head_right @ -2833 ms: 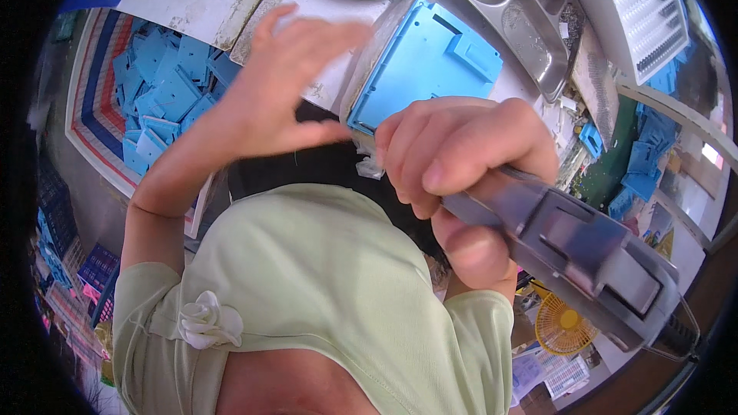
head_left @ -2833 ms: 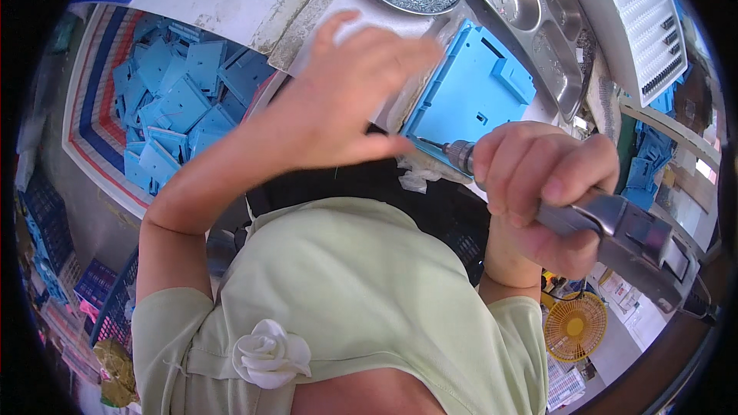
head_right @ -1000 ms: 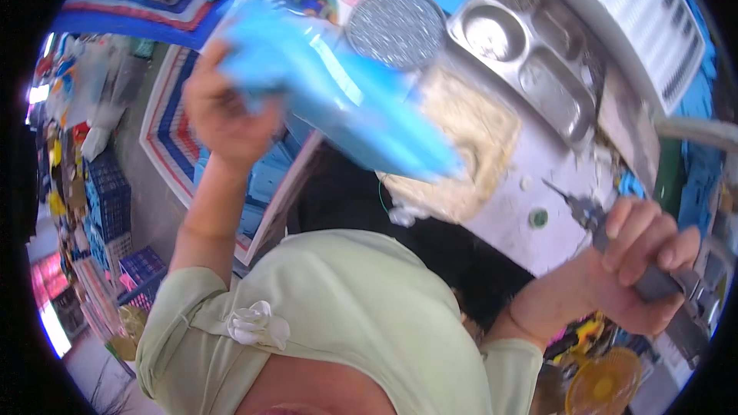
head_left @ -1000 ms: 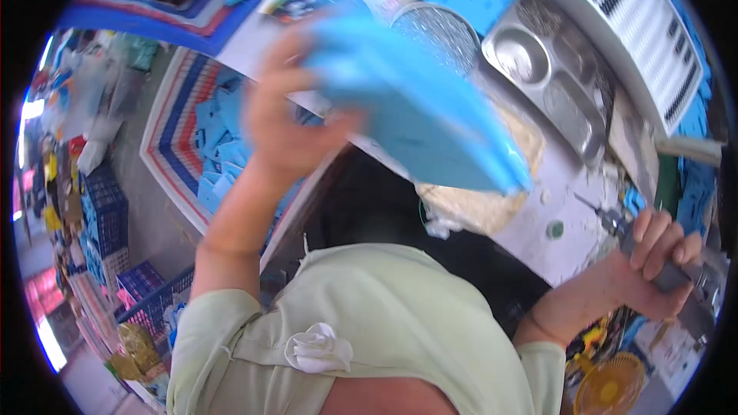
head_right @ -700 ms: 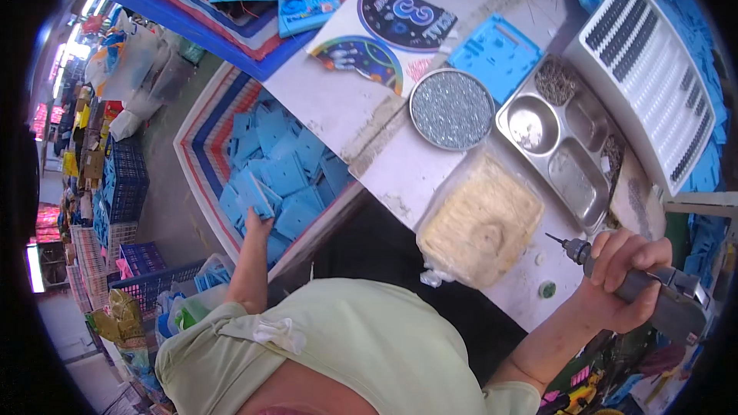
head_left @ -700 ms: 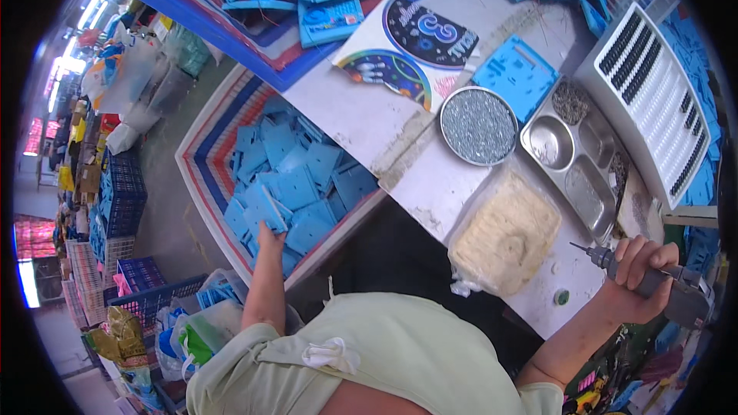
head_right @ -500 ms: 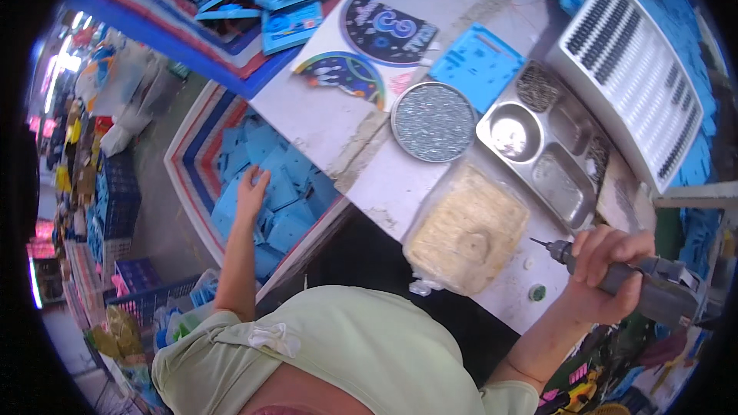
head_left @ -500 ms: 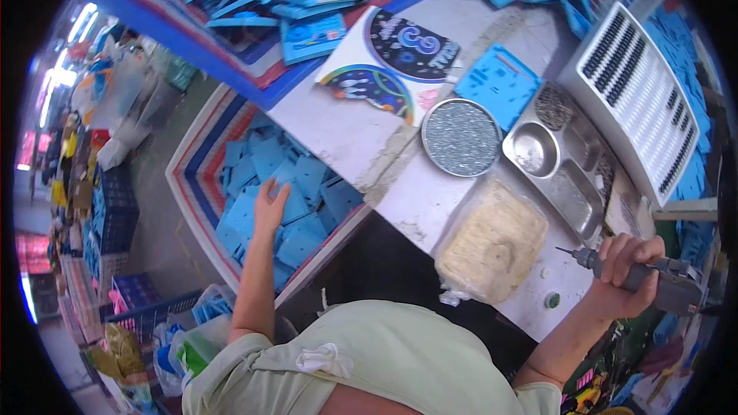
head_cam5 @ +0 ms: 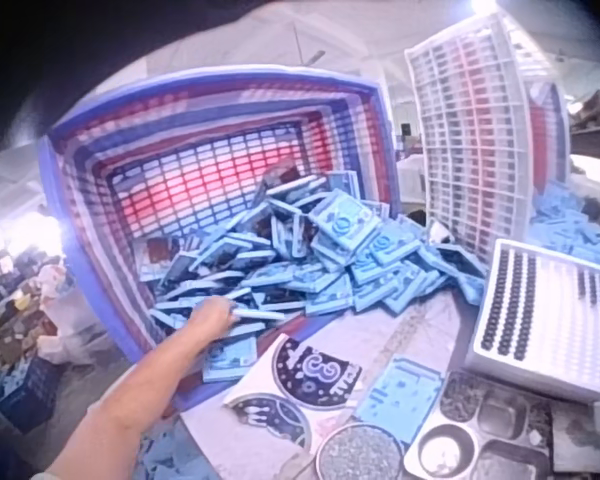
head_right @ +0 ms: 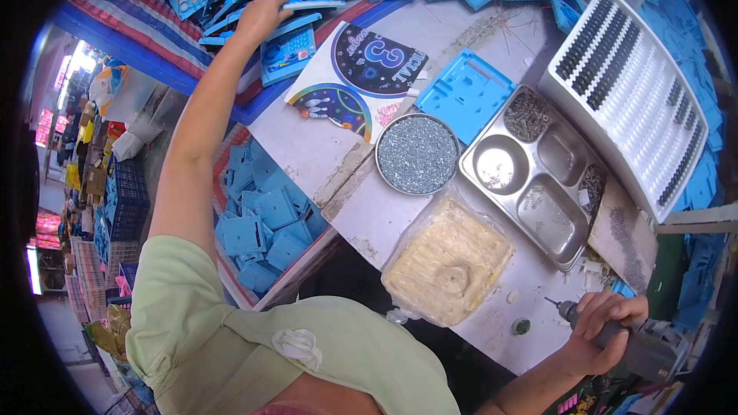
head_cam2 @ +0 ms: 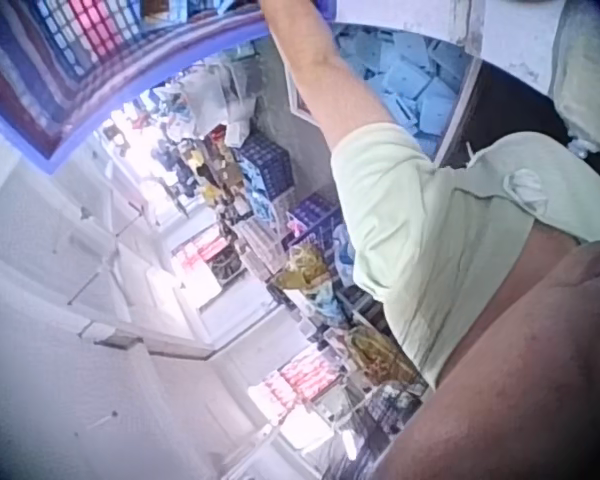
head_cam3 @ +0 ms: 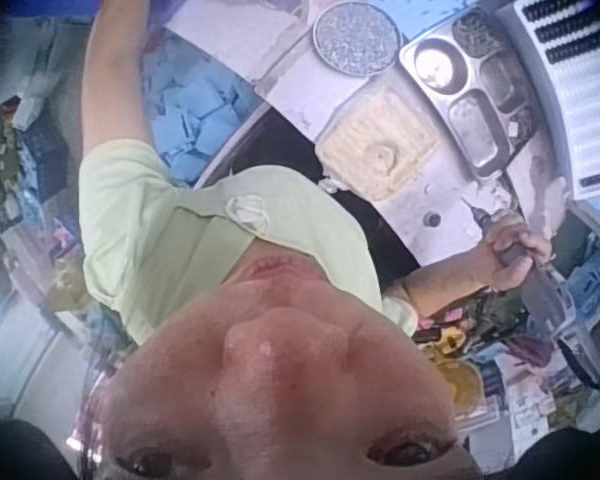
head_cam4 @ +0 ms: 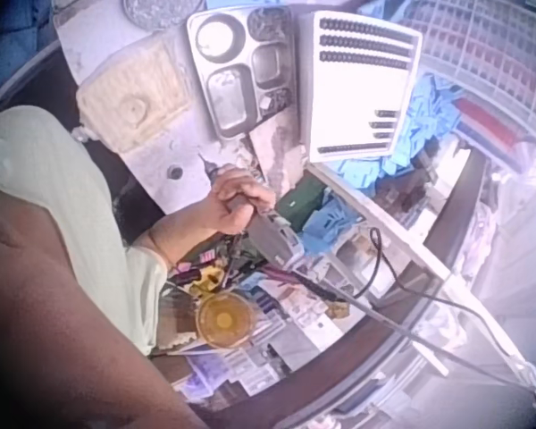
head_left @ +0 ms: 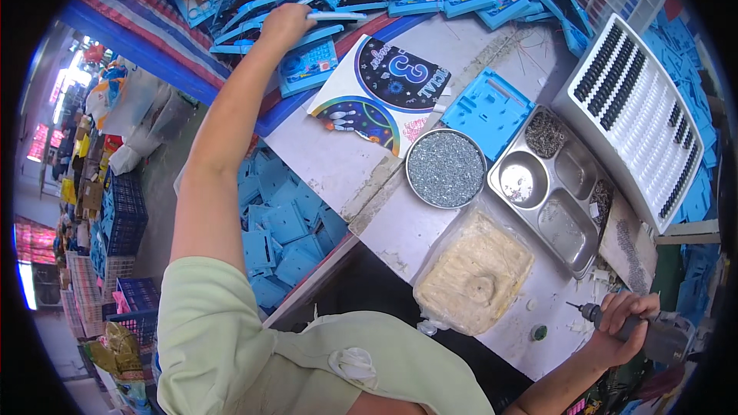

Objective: The recorder is assembling an electronic device by soldering internal wires and using a power screwdriver to attach the back casing.

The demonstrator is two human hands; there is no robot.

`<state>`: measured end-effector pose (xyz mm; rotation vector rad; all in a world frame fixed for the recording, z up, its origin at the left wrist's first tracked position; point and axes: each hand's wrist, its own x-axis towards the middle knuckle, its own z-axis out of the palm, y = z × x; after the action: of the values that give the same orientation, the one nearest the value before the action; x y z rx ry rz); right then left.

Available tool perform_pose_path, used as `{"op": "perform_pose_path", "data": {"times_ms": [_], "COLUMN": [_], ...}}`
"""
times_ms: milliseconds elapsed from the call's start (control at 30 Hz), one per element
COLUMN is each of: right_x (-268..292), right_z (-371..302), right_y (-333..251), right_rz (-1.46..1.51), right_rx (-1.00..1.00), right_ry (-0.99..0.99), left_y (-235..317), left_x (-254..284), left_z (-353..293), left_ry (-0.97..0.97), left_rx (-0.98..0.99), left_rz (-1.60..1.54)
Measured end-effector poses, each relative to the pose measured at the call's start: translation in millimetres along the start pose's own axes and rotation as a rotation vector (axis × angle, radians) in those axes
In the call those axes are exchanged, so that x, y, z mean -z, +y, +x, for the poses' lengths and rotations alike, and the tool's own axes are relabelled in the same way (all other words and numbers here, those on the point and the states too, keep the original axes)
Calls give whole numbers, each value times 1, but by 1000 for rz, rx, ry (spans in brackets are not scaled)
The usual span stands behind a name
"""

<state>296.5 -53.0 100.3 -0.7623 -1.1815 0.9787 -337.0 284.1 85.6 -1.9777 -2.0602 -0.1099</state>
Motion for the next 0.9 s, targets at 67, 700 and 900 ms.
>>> {"op": "perform_pose_path", "data": {"times_ms": [67,700,900], "right_x": [8,-109,-80], "right_z": [4,-39,-50], "right_y": [1,113,102], "right_rz": [21,380,140], "right_rx": [10,-482,-473], "right_ry": [4,-173,166], "left_y": [-12,259,279], "left_x": [10,74,69], "left_z": [8,-279,-346], "left_ry": [170,-384,-606], "left_rx": [-106,75,-22], "left_rz": [-9,-1856,-1573]}}
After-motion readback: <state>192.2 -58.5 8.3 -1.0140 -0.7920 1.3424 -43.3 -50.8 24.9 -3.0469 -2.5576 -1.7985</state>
